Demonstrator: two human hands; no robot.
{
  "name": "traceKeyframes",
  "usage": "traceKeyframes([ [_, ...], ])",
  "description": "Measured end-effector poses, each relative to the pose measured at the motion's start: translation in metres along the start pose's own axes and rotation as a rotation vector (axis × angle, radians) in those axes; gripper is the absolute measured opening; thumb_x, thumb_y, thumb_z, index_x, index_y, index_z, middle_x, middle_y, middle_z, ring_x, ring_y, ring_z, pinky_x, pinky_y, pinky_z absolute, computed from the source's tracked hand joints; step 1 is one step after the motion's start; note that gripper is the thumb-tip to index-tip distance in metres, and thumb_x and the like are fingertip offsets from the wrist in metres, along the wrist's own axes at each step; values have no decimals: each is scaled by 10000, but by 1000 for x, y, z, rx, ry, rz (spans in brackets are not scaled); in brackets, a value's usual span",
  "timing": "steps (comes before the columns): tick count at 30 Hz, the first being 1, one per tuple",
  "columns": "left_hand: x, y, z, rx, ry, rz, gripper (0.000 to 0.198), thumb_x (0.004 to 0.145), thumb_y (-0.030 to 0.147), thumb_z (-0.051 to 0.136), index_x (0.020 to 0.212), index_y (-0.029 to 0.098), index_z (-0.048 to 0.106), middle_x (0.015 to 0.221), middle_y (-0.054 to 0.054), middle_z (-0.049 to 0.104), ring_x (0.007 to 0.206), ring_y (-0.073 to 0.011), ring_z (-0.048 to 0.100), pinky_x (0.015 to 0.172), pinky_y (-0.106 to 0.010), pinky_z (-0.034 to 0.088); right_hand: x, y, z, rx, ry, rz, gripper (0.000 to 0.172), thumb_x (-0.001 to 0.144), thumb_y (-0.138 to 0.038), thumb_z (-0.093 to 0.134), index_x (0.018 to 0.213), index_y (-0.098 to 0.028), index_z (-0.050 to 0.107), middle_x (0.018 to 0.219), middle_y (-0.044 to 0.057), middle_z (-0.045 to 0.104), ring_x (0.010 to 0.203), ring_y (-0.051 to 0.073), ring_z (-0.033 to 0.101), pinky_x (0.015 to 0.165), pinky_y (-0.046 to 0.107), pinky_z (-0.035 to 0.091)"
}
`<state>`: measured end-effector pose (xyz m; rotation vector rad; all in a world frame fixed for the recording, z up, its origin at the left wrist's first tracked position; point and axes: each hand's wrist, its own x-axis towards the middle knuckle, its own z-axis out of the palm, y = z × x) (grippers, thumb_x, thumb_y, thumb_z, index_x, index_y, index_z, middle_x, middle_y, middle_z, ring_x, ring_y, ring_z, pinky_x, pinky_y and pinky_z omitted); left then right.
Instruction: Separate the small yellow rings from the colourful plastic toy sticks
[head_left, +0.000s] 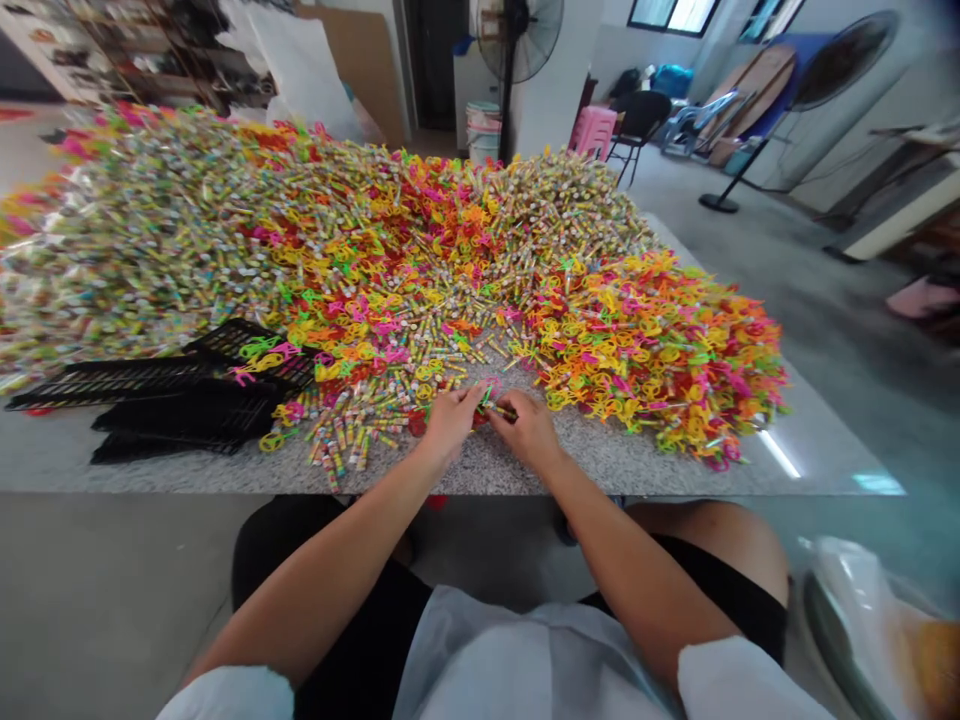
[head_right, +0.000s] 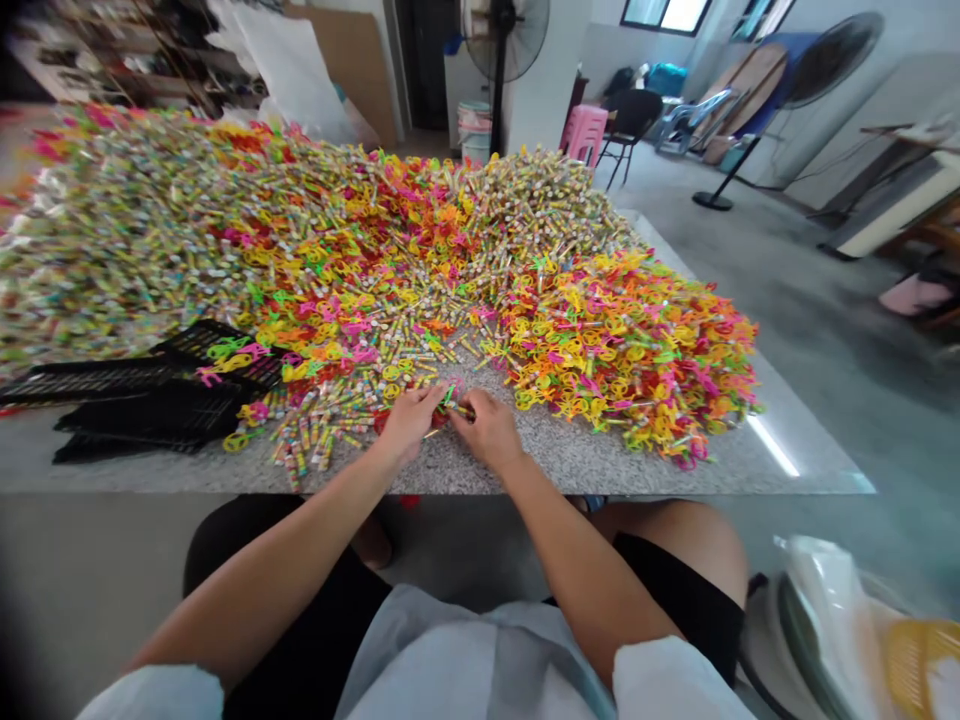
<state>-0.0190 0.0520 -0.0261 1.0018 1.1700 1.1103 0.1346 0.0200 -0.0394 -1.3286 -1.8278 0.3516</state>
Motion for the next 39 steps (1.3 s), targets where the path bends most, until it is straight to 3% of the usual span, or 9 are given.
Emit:
traceKeyframes([
  [9, -7, 22, 1, 166, -21, 73, 450, 687, 586, 803, 618, 180, 622, 519, 36, 471, 495, -110, 457, 467, -216, 378, 8, -12, -12, -111, -5, -7, 152, 956, -372, 598, 884, -240, 609, 829, 39, 669, 813, 204, 634, 773, 311, 488],
  [15, -7, 14, 6, 124, 1, 45, 417, 677, 570, 809, 640, 183, 659, 488, 35, 479, 481, -114, 450, 436, -215, 300, 1, -19, -7, -123, 67, 68, 209, 971, -411, 574, 856, -238, 598, 776, 30, 652, 736, 192, 612, 700, 299, 466],
  [20, -1, 3, 1, 154, -32, -21, 436, 724, 593, 765, 743, 160, 715, 587, -7, 600, 514, -128, 516, 453, -213, 353, 3, -13, -2, -188, 9, 97, 137, 934, -369, 637, 910, -234, 634, 836, 46, 700, 768, 207, 643, 691, 302, 459],
  [24, 15, 18, -23, 297, -77, 163, 452, 805, 547, 714, 1068, 180, 722, 812, -55, 721, 693, -177, 651, 589, -249, 475, 27, 6, -41, -218, -63, 147, 155, 911, -391, 668, 864, -243, 676, 773, 35, 710, 701, 211, 647, 657, 308, 457],
  [27, 34, 39, -60, 535, 106, 410, 407, 869, 460, 670, 1185, 204, 689, 960, -76, 743, 865, -202, 686, 782, -305, 513, 64, 31, -100, -334, 226, 252, 261, 943, -458, 601, 919, -220, 707, 830, 90, 717, 776, 259, 663, 720, 372, 485],
  [29, 45, 50, -88, 742, 270, 491, 304, 907, 394, 624, 1129, 208, 715, 1040, -90, 736, 980, -227, 673, 901, -345, 491, 91, 46, -135, -495, 543, 206, 389, 963, -510, 552, 1125, -184, 690, 1053, 170, 703, 1033, 314, 634, 881, 450, 472],
  [31, 53, 57, -112, 913, 415, 509, 255, 930, 337, 575, 1086, 211, 733, 1087, -102, 723, 1068, -256, 642, 980, -382, 458, 111, 51, -149, -607, 677, 114, 530, 973, -565, 504, 1254, -138, 642, 1232, 246, 630, 1242, 333, 528, 1001, 471, 418],
  [34, 62, 60, -135, 1072, 505, 503, 268, 948, 296, 523, 1085, 220, 740, 1130, -112, 705, 1152, -279, 598, 1050, -416, 415, 115, 41, -116, -551, 493, 9, 416, 1000, -449, 481, 1213, -136, 655, 1203, 217, 640, 1207, 323, 554, 1001, 469, 430],
  [39, 69, 52, -151, 1272, 310, 502, 313, 886, 252, 599, 1167, 201, 728, 1207, -127, 683, 1207, -295, 572, 1105, -419, 375, 88, 6, 11, -264, -204, -134, 191, 947, -216, 542, 1053, -196, 700, 1077, 111, 689, 999, 243, 655, 897, 356, 501],
])
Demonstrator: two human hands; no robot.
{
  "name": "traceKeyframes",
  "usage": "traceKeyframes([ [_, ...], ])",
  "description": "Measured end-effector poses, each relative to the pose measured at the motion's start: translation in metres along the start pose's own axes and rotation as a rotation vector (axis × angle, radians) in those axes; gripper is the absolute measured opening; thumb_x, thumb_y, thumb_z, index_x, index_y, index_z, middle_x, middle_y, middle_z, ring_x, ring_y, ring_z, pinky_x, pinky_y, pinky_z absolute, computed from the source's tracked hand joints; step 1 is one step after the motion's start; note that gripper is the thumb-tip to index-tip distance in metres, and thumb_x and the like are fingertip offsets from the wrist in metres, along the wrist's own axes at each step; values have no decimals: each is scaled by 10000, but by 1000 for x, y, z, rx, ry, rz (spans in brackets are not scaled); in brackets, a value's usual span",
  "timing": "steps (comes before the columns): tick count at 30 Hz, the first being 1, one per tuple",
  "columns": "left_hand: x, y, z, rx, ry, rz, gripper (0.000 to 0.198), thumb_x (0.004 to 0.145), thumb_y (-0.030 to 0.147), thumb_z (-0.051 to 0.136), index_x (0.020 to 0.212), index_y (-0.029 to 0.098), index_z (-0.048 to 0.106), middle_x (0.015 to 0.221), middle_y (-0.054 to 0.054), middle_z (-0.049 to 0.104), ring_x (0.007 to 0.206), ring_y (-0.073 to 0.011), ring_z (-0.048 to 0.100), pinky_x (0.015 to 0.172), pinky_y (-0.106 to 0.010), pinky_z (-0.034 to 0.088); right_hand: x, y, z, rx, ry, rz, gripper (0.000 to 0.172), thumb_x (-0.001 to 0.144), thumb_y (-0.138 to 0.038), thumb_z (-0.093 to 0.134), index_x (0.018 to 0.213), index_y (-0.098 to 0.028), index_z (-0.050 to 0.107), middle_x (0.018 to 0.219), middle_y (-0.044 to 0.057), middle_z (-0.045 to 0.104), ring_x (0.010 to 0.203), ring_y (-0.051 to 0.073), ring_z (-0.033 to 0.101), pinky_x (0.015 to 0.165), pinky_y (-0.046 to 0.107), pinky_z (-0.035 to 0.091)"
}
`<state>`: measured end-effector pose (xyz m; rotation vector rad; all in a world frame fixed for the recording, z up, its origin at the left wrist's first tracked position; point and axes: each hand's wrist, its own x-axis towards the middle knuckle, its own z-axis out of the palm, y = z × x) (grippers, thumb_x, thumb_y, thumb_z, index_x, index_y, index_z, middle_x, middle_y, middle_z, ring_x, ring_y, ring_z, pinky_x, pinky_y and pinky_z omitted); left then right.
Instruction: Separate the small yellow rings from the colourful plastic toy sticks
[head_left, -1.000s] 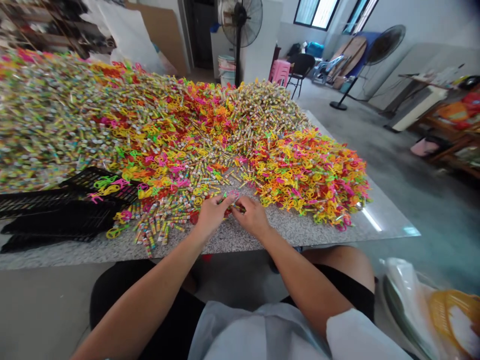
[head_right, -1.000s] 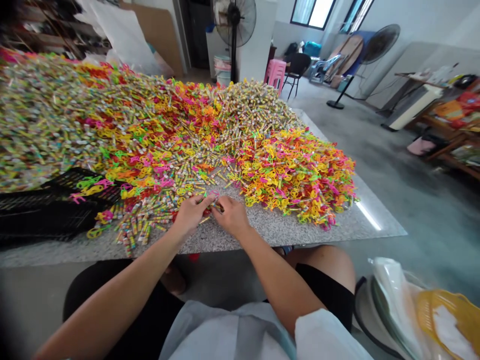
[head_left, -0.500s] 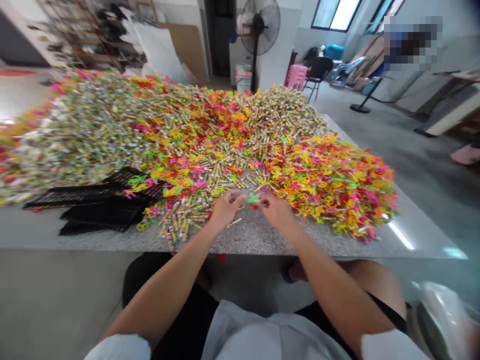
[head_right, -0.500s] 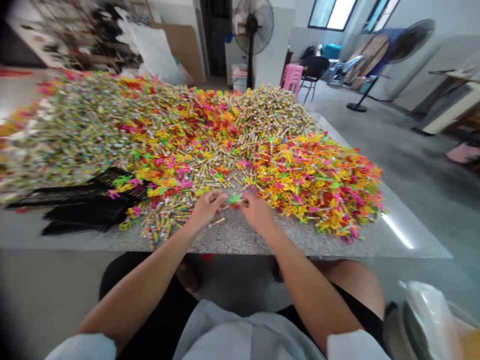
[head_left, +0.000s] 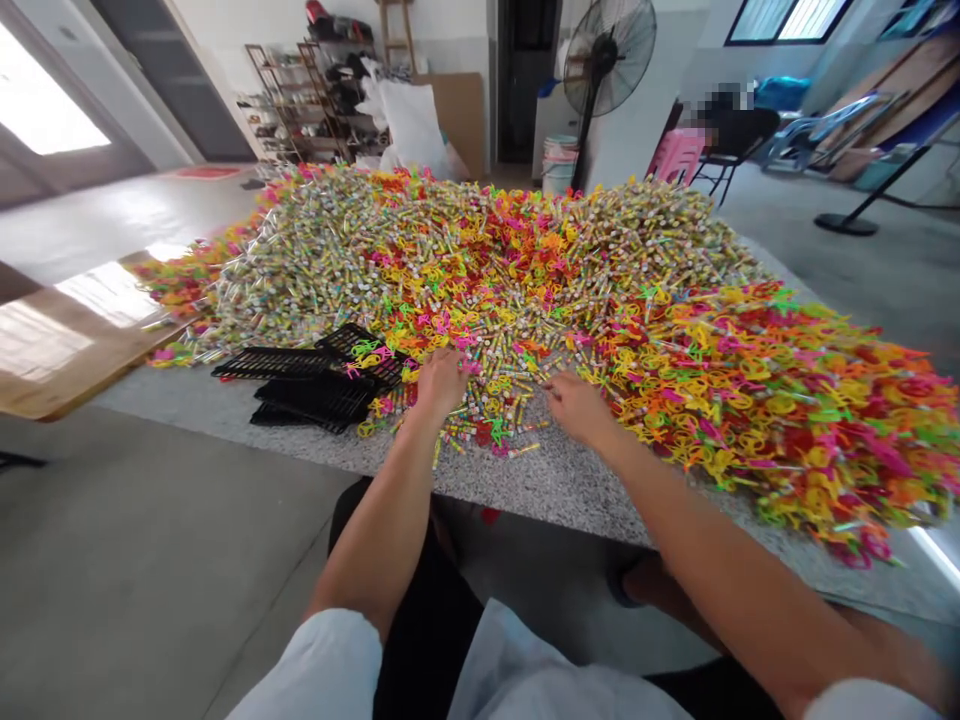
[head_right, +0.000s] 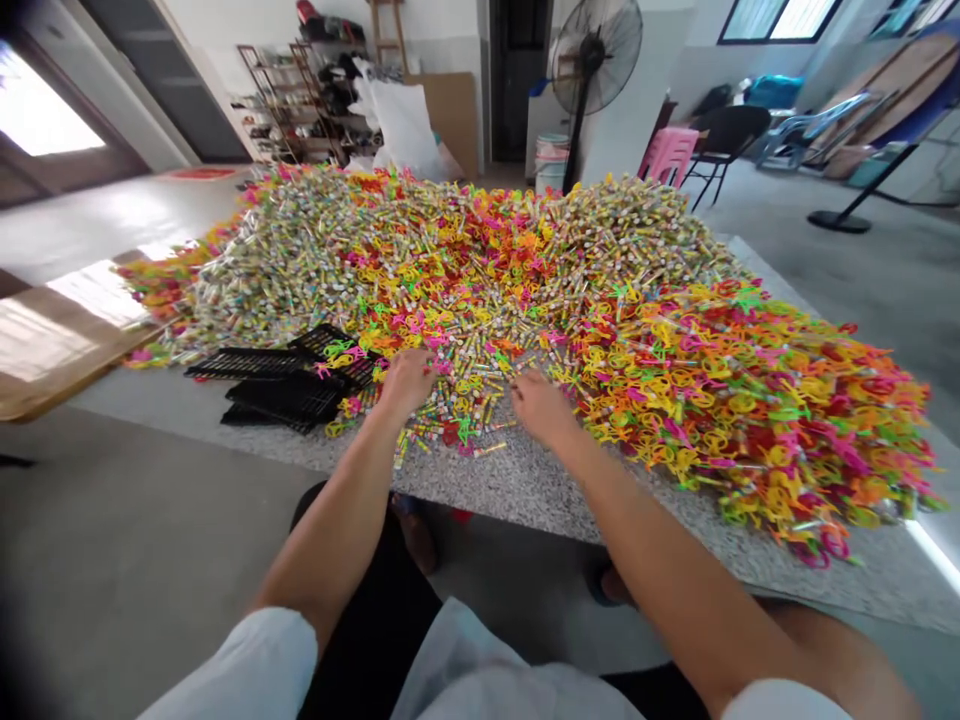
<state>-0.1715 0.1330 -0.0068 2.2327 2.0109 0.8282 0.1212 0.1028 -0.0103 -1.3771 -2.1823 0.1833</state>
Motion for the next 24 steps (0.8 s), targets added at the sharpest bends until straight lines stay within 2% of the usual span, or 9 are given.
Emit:
traceKeyframes([
  [1, -1, -3, 1, 12, -39, 23, 339, 870, 246, 619, 1189, 199, 723, 1227, -127, 677, 1215, -298, 568, 1106, -415, 376, 2, -11, 18, 17, -55, -10, 214, 949, -205, 538, 1096, -205, 693, 1121, 108, 684, 1018, 239, 655, 901, 348, 501],
  [3, -3, -7, 1, 29, -89, 48, 392, 850, 237, 641, 1236, 214, 706, 1279, -120, 661, 1243, -304, 551, 1106, -414, 376, 10, -25, 43, 10, -82, 36, 259, 966, -201, 512, 1171, -215, 669, 1190, 116, 666, 1024, 242, 660, 892, 350, 503],
  [6, -2, -11, -1, 43, -97, 24, 441, 848, 220, 642, 1287, 241, 682, 1297, -115, 657, 1249, -314, 541, 1103, -434, 371, 29, -30, 57, -50, -77, 139, 249, 976, -218, 501, 1165, -201, 663, 1205, 153, 650, 984, 268, 674, 856, 376, 508],
  [13, 7, -24, -7, 19, -59, -51, 336, 880, 245, 626, 1196, 231, 741, 1207, -116, 686, 1174, -311, 585, 1067, -418, 401, 66, -22, 59, -103, -202, 185, 173, 888, -233, 621, 1033, -192, 704, 1082, 159, 693, 972, 290, 681, 867, 403, 510],
  [17, 1, -30, -6, 54, -84, -80, 473, 822, 364, 734, 1284, 271, 688, 1447, -125, 546, 1335, -375, 461, 1093, -496, 368, 66, -19, 59, -71, -226, 249, 104, 844, -289, 679, 868, -190, 702, 936, 153, 711, 901, 300, 693, 810, 408, 523],
  [20, -3, -26, -4, 57, -93, -83, 436, 827, 401, 732, 1237, 258, 692, 1467, -121, 532, 1356, -381, 436, 1107, -523, 339, 55, -14, 58, -35, -152, 273, 134, 869, -327, 656, 858, -196, 681, 903, 141, 719, 877, 288, 695, 793, 395, 520],
  [24, 0, -9, -5, -32, 7, -24, 175, 867, 296, 662, 1020, 232, 718, 1298, -102, 641, 1283, -320, 506, 1113, -469, 326, 29, -11, 51, 151, 23, 267, 192, 935, -352, 564, 1011, -196, 644, 891, 97, 725, 833, 248, 693, 781, 369, 514],
])
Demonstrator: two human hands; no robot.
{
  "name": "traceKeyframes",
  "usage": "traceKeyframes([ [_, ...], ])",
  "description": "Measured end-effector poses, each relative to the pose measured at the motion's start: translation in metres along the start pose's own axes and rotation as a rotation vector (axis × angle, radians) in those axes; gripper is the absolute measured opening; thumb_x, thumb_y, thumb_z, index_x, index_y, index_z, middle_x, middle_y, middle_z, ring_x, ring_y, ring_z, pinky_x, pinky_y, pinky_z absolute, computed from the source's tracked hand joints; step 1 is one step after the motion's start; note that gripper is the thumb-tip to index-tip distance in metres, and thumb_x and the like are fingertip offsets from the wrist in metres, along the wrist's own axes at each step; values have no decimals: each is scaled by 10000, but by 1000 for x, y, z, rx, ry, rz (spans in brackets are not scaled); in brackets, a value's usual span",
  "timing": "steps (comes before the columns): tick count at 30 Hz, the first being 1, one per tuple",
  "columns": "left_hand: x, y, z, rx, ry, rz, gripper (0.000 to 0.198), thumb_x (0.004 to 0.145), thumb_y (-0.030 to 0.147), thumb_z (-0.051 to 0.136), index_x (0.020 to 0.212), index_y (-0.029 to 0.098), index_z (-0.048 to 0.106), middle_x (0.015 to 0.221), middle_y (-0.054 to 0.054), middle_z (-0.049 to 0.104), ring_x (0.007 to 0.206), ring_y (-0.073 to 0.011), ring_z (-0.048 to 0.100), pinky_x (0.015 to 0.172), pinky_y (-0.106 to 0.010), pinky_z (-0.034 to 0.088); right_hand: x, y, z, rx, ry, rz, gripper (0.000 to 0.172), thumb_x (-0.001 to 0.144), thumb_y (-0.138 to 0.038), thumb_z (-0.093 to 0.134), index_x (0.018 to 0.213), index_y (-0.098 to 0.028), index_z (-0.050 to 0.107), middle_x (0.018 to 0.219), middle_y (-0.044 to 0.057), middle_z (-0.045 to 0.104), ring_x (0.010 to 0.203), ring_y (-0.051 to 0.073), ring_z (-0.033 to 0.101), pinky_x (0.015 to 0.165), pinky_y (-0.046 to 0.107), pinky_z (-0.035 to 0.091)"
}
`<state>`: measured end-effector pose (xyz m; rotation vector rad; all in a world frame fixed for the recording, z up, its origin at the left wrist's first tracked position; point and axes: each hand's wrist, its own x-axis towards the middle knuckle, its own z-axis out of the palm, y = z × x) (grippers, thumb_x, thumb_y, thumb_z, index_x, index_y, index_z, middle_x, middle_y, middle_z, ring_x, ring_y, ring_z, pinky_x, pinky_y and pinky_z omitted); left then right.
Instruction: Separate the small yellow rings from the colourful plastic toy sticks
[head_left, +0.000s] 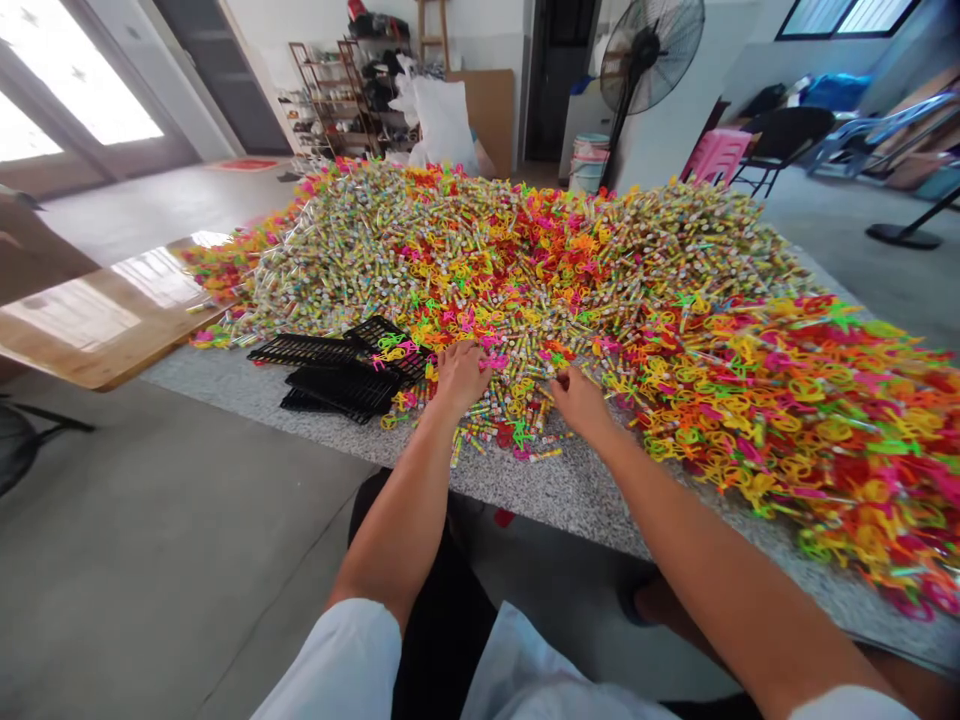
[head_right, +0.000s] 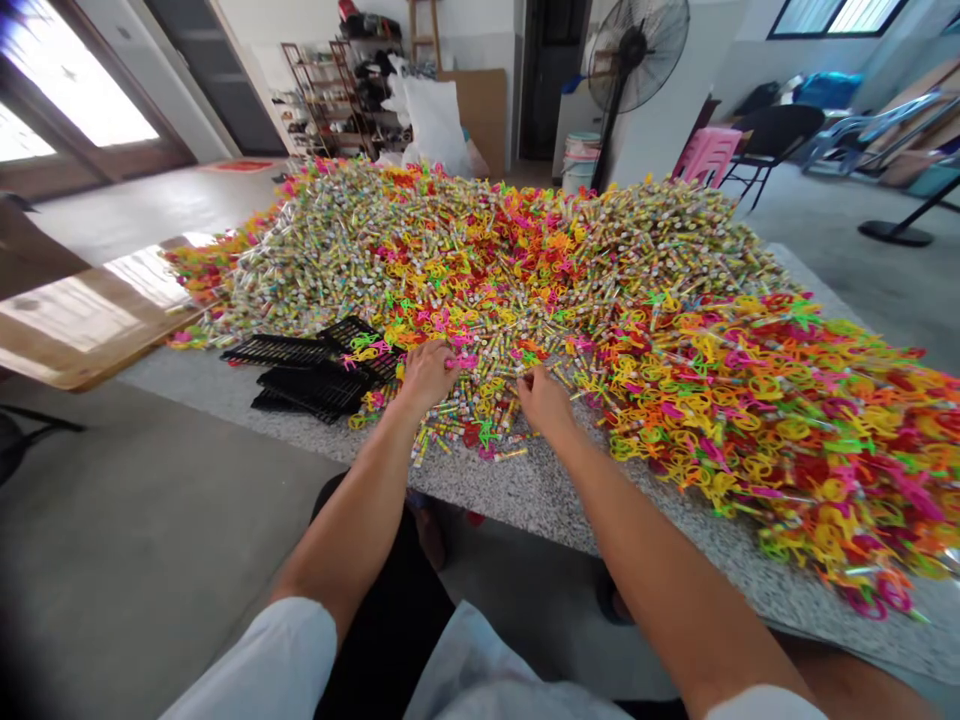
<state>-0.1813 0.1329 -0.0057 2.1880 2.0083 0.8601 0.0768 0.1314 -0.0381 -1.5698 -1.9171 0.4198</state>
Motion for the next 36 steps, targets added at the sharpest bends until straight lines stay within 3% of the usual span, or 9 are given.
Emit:
traceKeyframes([
  [3, 3, 20, -2, -224, 66, 2, 127, 909, 292, 590, 950, 220, 686, 1072, -84, 698, 1106, -260, 602, 1019, -400, 404, -21, -3, -8, 247, 28, -28, 220, 944, -393, 543, 1033, -208, 624, 892, 68, 724, 803, 227, 684, 742, 350, 523],
  [6, -2, 43, -1, -602, 65, -99, 167, 899, 363, 601, 919, 201, 636, 889, -49, 682, 872, -199, 634, 834, -323, 474, -39, -15, -16, 454, 69, -18, 275, 943, -444, 545, 1066, -210, 619, 876, 61, 718, 749, 217, 668, 686, 342, 533],
  [10, -18, 72, 2, -1225, -163, -223, 273, 854, 437, 663, 938, 189, 587, 874, -39, 683, 746, -154, 642, 691, -273, 506, -53, -33, -28, 610, 104, 26, 336, 922, -499, 582, 1077, -205, 633, 825, 48, 699, 668, 198, 637, 615, 319, 522],
  [12, -25, 82, 4, -1406, -273, -275, 311, 822, 447, 708, 940, 189, 582, 883, -34, 683, 723, -148, 649, 659, -270, 525, -57, -39, -35, 649, 85, 34, 341, 922, -508, 591, 1069, -206, 650, 830, 43, 695, 652, 183, 622, 597, 303, 509],
  [14, -30, 89, 6, -1470, -324, -304, 335, 784, 438, 754, 928, 187, 587, 852, -19, 669, 710, -145, 653, 640, -266, 537, -61, -43, -41, 671, 72, 42, 337, 925, -506, 594, 1066, -208, 661, 852, 39, 694, 645, 169, 610, 588, 290, 498],
  [18, -34, 97, 14, -1490, -288, -341, 340, 742, 413, 798, 900, 177, 612, 785, 9, 630, 696, -125, 629, 636, -253, 552, -69, -43, -48, 673, 127, 66, 302, 924, -481, 599, 1052, -214, 659, 858, 29, 690, 638, 160, 600, 599, 289, 496],
  [21, -36, 100, 19, -1546, -254, -405, 322, 721, 386, 809, 875, 184, 612, 753, 32, 604, 658, -106, 594, 645, -264, 569, -74, -42, -48, 592, 146, 42, 264, 913, -450, 608, 1016, -215, 670, 850, 30, 699, 680, 174, 622, 650, 304, 507],
  [24, -39, 104, 21, -1595, -299, -452, 320, 693, 354, 822, 868, 190, 610, 739, 39, 602, 645, -105, 591, 657, -284, 584, -76, -39, -45, 505, 171, 40, 257, 902, -423, 614, 1024, -207, 681, 883, 43, 717, 752, 197, 651, 714, 324, 516],
  [36, -43, 106, 26, -1563, -330, -435, 379, 674, 404, 859, 878, 176, 635, 789, 15, 617, 689, -110, 610, 646, -259, 571, -76, -27, -39, 472, 173, 56, 252, 910, -402, 603, 1043, -200, 675, 896, 51, 723, 757, 207, 663, 724, 335, 531],
])
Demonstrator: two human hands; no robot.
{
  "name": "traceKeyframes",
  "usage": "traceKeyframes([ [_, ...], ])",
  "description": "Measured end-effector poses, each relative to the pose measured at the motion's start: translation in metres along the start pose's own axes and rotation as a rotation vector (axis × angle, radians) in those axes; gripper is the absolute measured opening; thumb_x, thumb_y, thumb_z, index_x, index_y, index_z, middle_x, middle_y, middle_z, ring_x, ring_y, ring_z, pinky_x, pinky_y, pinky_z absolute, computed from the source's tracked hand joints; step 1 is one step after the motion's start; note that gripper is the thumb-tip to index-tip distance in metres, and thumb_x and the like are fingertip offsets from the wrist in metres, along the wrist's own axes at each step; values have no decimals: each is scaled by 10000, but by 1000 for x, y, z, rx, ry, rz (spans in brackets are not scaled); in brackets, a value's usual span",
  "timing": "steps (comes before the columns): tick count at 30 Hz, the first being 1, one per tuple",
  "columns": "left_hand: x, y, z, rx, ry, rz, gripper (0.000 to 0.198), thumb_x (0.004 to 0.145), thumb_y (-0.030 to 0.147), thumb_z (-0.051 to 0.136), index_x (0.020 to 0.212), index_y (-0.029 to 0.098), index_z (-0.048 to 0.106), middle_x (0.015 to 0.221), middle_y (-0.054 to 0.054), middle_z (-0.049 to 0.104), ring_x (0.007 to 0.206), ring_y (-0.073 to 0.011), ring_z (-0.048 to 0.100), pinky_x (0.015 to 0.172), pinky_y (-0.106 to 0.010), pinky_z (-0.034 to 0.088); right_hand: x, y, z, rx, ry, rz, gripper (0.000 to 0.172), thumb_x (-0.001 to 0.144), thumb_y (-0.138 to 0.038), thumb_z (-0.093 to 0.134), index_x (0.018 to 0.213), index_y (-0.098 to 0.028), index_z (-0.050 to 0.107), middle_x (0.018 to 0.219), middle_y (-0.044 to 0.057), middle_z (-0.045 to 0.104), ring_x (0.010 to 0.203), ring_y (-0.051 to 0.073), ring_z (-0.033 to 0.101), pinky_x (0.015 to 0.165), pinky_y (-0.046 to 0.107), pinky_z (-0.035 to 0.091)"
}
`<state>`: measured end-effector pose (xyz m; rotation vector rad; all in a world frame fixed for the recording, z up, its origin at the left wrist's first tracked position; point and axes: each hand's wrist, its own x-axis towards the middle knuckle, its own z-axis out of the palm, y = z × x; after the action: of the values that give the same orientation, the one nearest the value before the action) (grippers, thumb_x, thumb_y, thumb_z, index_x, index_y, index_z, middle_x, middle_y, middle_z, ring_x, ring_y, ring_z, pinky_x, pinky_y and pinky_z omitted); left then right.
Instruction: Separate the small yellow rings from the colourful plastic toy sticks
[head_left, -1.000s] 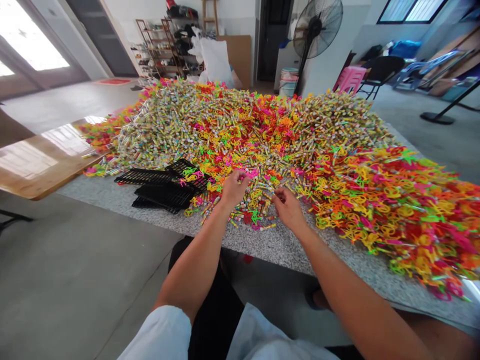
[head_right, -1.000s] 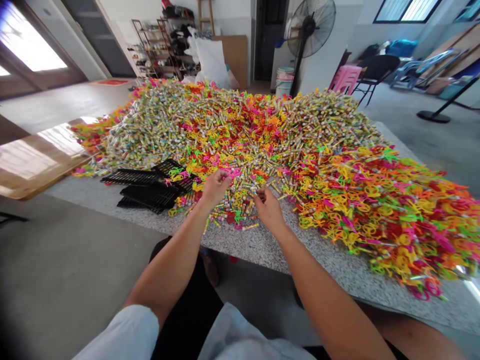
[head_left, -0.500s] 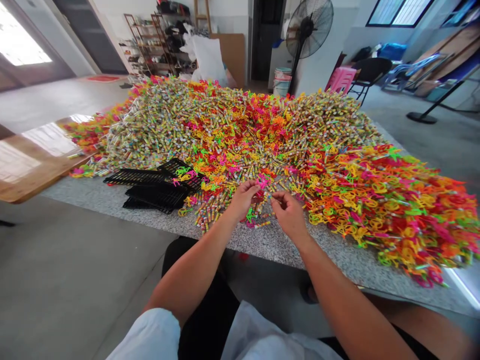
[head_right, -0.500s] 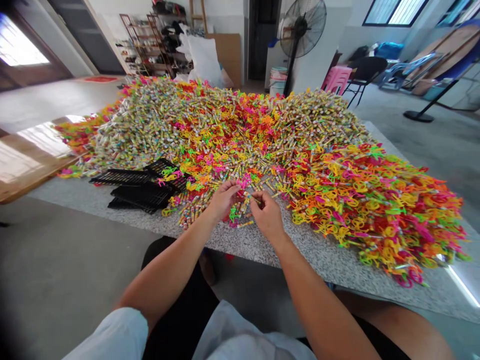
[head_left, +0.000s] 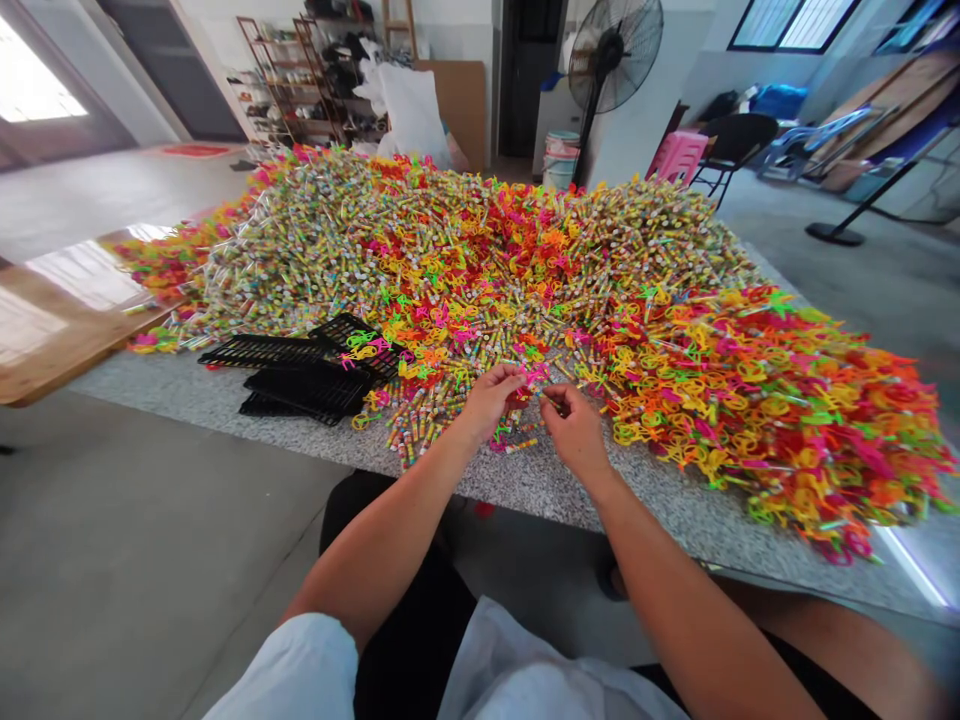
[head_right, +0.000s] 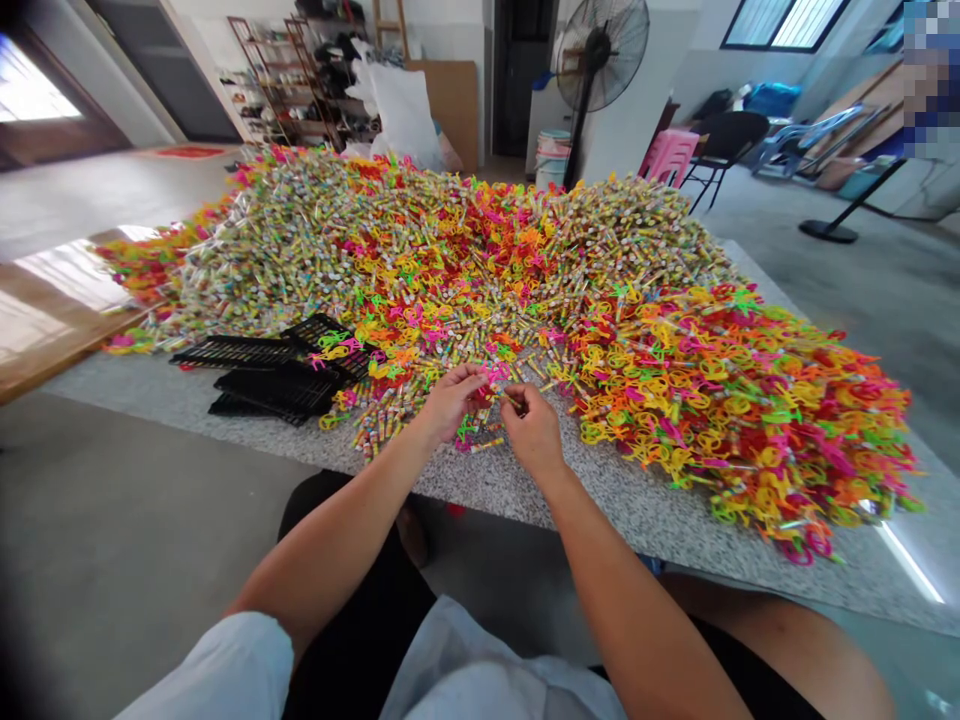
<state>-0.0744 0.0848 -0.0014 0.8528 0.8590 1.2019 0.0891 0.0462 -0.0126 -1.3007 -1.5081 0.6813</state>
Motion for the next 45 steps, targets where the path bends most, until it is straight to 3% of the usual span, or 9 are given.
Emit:
traceKeyframes([
  [4, -1, 1, 2, 32, -3, 19, 368, 685, 405, 852, 882, 175, 643, 787, 10, 629, 682, -109, 608, 627, -242, 554, 1, 1, -5, -83, 21, -111, 209, 921, -348, 596, 1053, -209, 679, 933, 54, 723, 821, 218, 671, 788, 358, 540],
  [10, 0, -4, 3, 75, 111, 6, 307, 692, 369, 831, 861, 167, 671, 751, -5, 653, 633, -106, 602, 567, -213, 499, -6, 1, -8, -166, 48, -289, 191, 952, -289, 569, 1101, -224, 671, 1048, 76, 712, 961, 228, 675, 887, 382, 543],
  [17, -2, -5, 9, -69, 60, -87, 270, 642, 279, 829, 778, 181, 617, 731, 25, 631, 633, -112, 607, 617, -264, 554, -8, 11, 0, -110, 24, -222, 213, 958, -316, 564, 1119, -227, 672, 1077, 82, 723, 967, 235, 689, 859, 394, 568],
  [26, -3, -7, 9, -79, 0, -117, 272, 666, 253, 809, 814, 176, 594, 727, 14, 629, 675, -156, 676, 619, -293, 583, -10, 15, 0, -69, 59, -111, 269, 953, -370, 563, 1144, -209, 662, 1082, 92, 725, 963, 243, 690, 862, 410, 566],
  [35, -3, -10, 8, 78, -87, -80, 277, 745, 358, 786, 856, 163, 622, 773, -40, 676, 746, -177, 689, 635, -290, 582, -9, 12, -4, -48, 112, -68, 274, 934, -412, 578, 1097, -210, 666, 1033, 87, 725, 903, 233, 691, 812, 387, 573],
  [40, -2, -6, 5, 184, -161, -92, 234, 774, 334, 745, 836, 153, 610, 796, -60, 685, 745, -178, 681, 627, -292, 584, -8, 12, -7, 119, 55, 42, 313, 930, -451, 583, 1120, -205, 620, 895, 45, 712, 709, 191, 679, 669, 337, 578],
  [45, -5, -5, 1, 272, -219, -119, 278, 792, 398, 748, 865, 168, 611, 793, -54, 679, 759, -189, 696, 609, -276, 574, -4, 9, -17, -8, -34, -35, 328, 893, -482, 642, 1072, -208, 654, 963, 69, 728, 756, 206, 695, 723, 356, 573],
])
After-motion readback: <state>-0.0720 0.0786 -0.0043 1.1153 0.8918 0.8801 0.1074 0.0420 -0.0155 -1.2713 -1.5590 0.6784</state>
